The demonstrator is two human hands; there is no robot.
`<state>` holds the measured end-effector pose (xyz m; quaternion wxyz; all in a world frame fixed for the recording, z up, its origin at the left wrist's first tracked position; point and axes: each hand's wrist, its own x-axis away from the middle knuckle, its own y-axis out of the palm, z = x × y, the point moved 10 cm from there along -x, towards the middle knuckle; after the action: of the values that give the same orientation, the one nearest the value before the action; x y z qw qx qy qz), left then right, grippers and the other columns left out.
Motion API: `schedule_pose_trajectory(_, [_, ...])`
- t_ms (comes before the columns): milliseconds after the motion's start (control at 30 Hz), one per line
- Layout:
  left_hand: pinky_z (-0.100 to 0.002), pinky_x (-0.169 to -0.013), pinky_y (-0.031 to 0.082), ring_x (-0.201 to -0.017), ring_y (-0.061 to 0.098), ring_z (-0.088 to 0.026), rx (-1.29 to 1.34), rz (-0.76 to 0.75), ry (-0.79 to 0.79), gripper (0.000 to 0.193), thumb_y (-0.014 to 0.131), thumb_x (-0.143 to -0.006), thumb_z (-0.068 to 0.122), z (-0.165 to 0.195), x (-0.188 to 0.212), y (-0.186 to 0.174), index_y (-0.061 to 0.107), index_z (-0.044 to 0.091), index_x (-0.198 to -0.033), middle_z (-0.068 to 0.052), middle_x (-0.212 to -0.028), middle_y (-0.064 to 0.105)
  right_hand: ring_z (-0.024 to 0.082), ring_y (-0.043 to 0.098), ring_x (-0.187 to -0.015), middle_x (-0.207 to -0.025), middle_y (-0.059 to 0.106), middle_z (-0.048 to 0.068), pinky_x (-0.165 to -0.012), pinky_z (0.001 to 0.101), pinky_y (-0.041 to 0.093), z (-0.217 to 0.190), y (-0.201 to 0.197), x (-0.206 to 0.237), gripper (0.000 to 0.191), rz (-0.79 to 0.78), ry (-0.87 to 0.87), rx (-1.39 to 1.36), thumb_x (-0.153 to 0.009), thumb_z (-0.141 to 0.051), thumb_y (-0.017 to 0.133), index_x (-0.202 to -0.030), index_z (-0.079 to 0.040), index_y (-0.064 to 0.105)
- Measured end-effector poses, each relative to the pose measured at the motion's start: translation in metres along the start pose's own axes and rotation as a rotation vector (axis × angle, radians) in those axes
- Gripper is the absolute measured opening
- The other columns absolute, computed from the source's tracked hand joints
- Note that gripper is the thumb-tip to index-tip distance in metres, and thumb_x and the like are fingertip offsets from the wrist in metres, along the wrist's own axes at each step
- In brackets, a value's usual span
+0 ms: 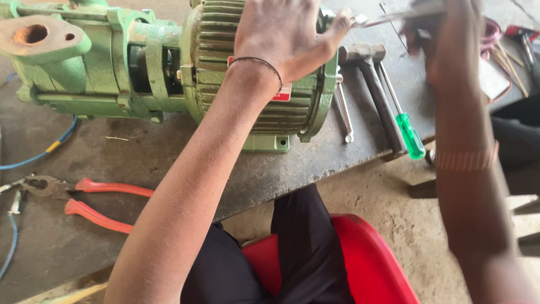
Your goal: The person aligns and joins the motor end bell to the main housing, then uses a hammer to tap the casing into place. They insert and tighten bolts with a wrench to secure the assembly.
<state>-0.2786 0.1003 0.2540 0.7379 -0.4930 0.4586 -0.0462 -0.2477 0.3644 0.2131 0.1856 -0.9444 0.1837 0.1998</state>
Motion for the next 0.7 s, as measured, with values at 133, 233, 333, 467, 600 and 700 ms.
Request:
schedule_pose_trajectory(133, [-0.038,-0.062,0.06,-0.067,0.073,-0.019,0.121,-0.139,-0.087,0.064,0.051,-0.094,0.065,-0.006,0.002,0.018,0.073,0.01,-0.117,-0.01,-0.085,0.076,0.015,0.072,-0.066,-0.092,0.069,0.013,-0.052,0.0278,0.054,-0.058,0.013,0.122,0.03,0.159,-0.399,0.168,-0.125,-0.025,0.043,-0.116,0.002,0.054])
schedule_pose_trajectory(233, [-0.039,-0.056,0.061,-0.064,0.073,-0.019,0.172,-0.181,-0.121,0.062,0.053,-0.095,0.066,-0.006,0.005,0.023,0.075,0.011,-0.113,-0.01,-0.083,0.076,0.018,0.073,-0.079,-0.103,0.068,0.017,-0.057,0.0252,0.062,-0.066,0.054,0.185,0.022,0.148,-0.393,0.217,-0.122,-0.016,0.051,-0.126,0.004,0.045])
schedule_pose_trajectory(333, [-0.036,-0.052,0.061,-0.057,0.071,-0.017,0.157,-0.252,-0.169,0.059,0.051,-0.096,0.063,-0.008,0.009,0.028,0.076,0.012,-0.11,-0.009,-0.071,0.074,0.014,0.074,-0.074,-0.105,0.072,0.015,-0.057,0.0228,0.059,-0.085,0.088,0.205,0.011,0.105,-0.561,0.493,-0.113,-0.002,0.059,-0.121,0.001,0.051])
schedule_pose_trajectory(467, [-0.037,-0.042,0.058,-0.052,0.068,-0.018,0.081,-0.087,-0.089,0.061,0.054,-0.094,0.065,-0.001,0.003,0.008,0.079,0.01,-0.102,-0.008,-0.063,0.07,0.022,0.071,-0.091,-0.111,0.071,0.017,-0.073,0.0304,0.061,-0.095,0.097,0.219,0.023,0.084,-0.652,0.484,-0.108,0.0,0.066,-0.126,0.002,0.052])
schedule_pose_trajectory(600, [-0.035,-0.044,0.057,-0.046,0.065,-0.016,0.106,-0.198,-0.171,0.059,0.051,-0.095,0.065,-0.008,0.005,0.019,0.079,0.012,-0.093,-0.005,-0.053,0.066,0.025,0.069,-0.095,-0.109,0.071,0.017,-0.074,0.0348,0.058,-0.109,0.103,0.223,0.02,0.048,-0.735,0.535,-0.107,-0.001,0.067,-0.122,0.002,0.054])
schedule_pose_trajectory(700, [-0.034,-0.041,0.056,-0.042,0.064,-0.014,0.112,-0.196,-0.169,0.061,0.051,-0.096,0.065,-0.007,0.006,0.019,0.079,0.012,-0.085,-0.003,-0.047,0.063,0.021,0.067,-0.083,-0.098,0.071,0.014,-0.066,0.0347,0.055,-0.129,0.105,0.216,0.013,0.026,-0.743,0.642,-0.106,-0.004,0.068,-0.114,-0.001,0.059])
